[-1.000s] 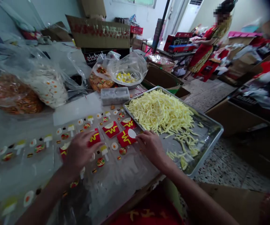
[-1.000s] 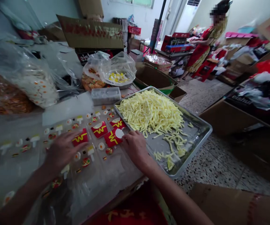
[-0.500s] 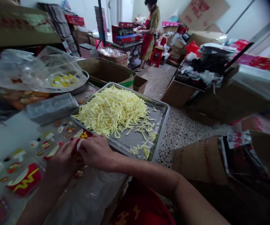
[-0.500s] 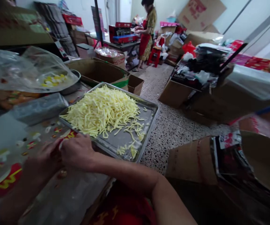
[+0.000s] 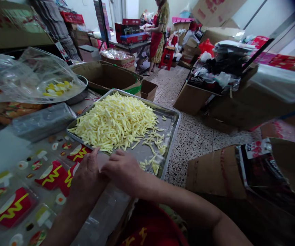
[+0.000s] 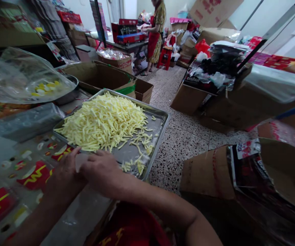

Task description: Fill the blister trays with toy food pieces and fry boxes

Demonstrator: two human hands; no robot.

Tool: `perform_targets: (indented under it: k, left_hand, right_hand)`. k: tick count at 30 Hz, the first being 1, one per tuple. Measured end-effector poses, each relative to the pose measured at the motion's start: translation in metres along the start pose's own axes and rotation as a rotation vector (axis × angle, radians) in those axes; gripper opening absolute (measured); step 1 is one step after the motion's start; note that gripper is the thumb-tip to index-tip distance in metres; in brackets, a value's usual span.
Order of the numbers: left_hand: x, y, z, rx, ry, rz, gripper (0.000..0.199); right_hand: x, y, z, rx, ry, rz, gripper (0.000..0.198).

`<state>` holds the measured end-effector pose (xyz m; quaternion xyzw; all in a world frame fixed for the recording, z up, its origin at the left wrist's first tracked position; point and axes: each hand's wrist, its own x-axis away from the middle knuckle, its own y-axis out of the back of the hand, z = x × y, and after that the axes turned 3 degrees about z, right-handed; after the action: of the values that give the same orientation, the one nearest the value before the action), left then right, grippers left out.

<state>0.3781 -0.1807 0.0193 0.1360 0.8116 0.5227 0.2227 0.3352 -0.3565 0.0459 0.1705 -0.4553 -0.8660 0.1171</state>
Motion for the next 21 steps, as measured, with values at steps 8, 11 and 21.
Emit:
perform_targets:
  k: [8, 11, 21]
  left_hand:
    - [-0.013, -0.003, -0.032, 0.128, 0.052, 0.023, 0.083]
    - [-0.021, -0.009, -0.056, 0.159, -0.014, 0.046, 0.08]
    - [-0.048, -0.029, -0.085, 0.072, -0.049, 0.187, 0.082]
  right_hand:
    - [0.056, 0.091, -0.141, 0.214, -0.386, 0.046, 0.036]
    - [0.05, 0.085, -0.16, 0.27, -0.33, 0.198, 0.033]
    - [0.033, 0.056, -0.132, 0.459, -0.508, 0.266, 0.015]
